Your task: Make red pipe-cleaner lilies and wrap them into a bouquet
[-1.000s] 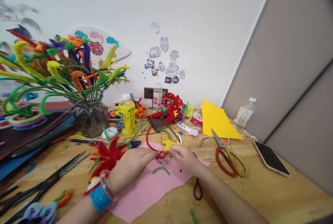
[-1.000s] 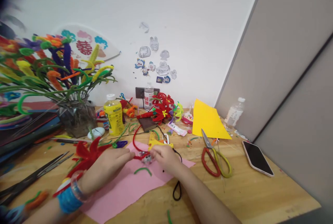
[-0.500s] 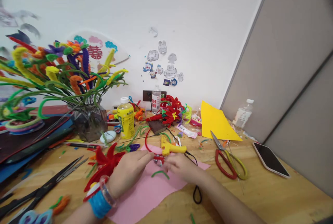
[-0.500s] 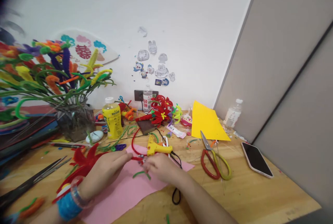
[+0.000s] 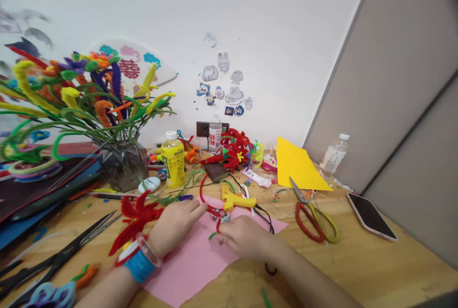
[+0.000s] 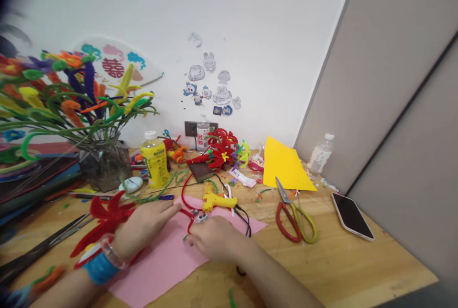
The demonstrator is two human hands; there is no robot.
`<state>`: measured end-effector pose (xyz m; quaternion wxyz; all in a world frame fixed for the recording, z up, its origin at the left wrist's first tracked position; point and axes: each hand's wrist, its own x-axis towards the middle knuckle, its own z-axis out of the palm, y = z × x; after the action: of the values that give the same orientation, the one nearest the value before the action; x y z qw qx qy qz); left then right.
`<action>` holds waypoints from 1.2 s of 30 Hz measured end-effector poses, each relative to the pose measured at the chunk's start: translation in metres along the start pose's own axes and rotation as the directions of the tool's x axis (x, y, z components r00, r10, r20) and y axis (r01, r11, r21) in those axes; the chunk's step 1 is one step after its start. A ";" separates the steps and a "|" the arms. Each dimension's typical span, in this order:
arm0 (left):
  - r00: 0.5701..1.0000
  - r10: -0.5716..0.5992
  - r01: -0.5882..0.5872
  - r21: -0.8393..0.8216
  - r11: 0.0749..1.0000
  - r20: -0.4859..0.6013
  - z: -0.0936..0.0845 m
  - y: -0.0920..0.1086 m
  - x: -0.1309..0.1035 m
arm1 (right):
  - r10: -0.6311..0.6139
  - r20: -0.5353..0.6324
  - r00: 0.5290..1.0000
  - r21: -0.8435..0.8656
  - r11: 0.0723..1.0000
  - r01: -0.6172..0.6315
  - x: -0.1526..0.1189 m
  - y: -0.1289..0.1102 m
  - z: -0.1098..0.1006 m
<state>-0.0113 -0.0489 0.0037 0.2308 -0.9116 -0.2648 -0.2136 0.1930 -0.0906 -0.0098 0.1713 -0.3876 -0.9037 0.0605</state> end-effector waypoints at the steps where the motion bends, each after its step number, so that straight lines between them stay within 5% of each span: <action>1: 0.999 0.019 -0.020 0.017 1.000 0.041 -0.001 0.000 0.001 | -0.037 -0.012 0.999 -0.039 0.999 0.036 -0.001 -0.004 -0.002; 4: 0.993 0.058 -0.059 0.008 0.998 0.103 -0.008 0.005 0.005 | -0.087 -0.131 0.988 0.054 0.994 0.095 -0.005 -0.004 -0.014; 9: 0.994 0.109 -0.105 -0.183 0.978 0.011 -0.017 0.019 0.009 | 0.139 -0.276 0.951 0.413 0.910 -0.014 -0.007 0.020 -0.023; 15: 0.993 -0.084 0.042 -0.397 0.917 -0.088 -0.009 0.020 0.004 | 0.275 -0.234 0.933 0.643 0.763 -0.064 0.002 0.012 -0.002; 19: 0.966 -0.255 0.240 -0.216 0.946 -0.045 -0.003 0.013 0.002 | 0.255 -0.249 0.934 0.411 0.901 -0.136 0.002 -0.002 0.002; 22: 0.984 -0.167 0.168 -0.004 0.986 0.055 -0.005 0.011 0.004 | 0.077 -0.287 0.955 0.064 0.996 -0.061 -0.003 -0.001 -0.006; 24: 0.992 -0.061 0.057 0.036 0.998 0.114 -0.008 0.012 0.006 | 0.013 -0.314 0.949 0.004 1.000 -0.012 -0.005 0.005 -0.013; 29: 0.994 0.082 -0.070 -0.153 0.986 0.076 -0.012 0.017 0.006 | 0.199 -0.251 0.947 0.455 0.888 -0.066 -0.006 0.026 -0.016; 32: 0.999 -0.041 0.041 -0.256 0.966 0.005 -0.008 0.016 0.003 | 0.262 -0.169 0.950 0.624 0.774 -0.103 -0.002 0.028 -0.002; 36: 0.980 -0.201 0.193 -0.259 0.946 -0.004 -0.001 0.014 0.001 | 0.298 -0.168 0.940 0.622 0.771 -0.133 0.003 0.013 0.016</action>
<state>-0.0026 -0.0594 0.0011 0.0921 -0.8994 -0.3212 -0.2819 0.1942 -0.0790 -0.0267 0.3929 -0.4192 -0.7562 0.3132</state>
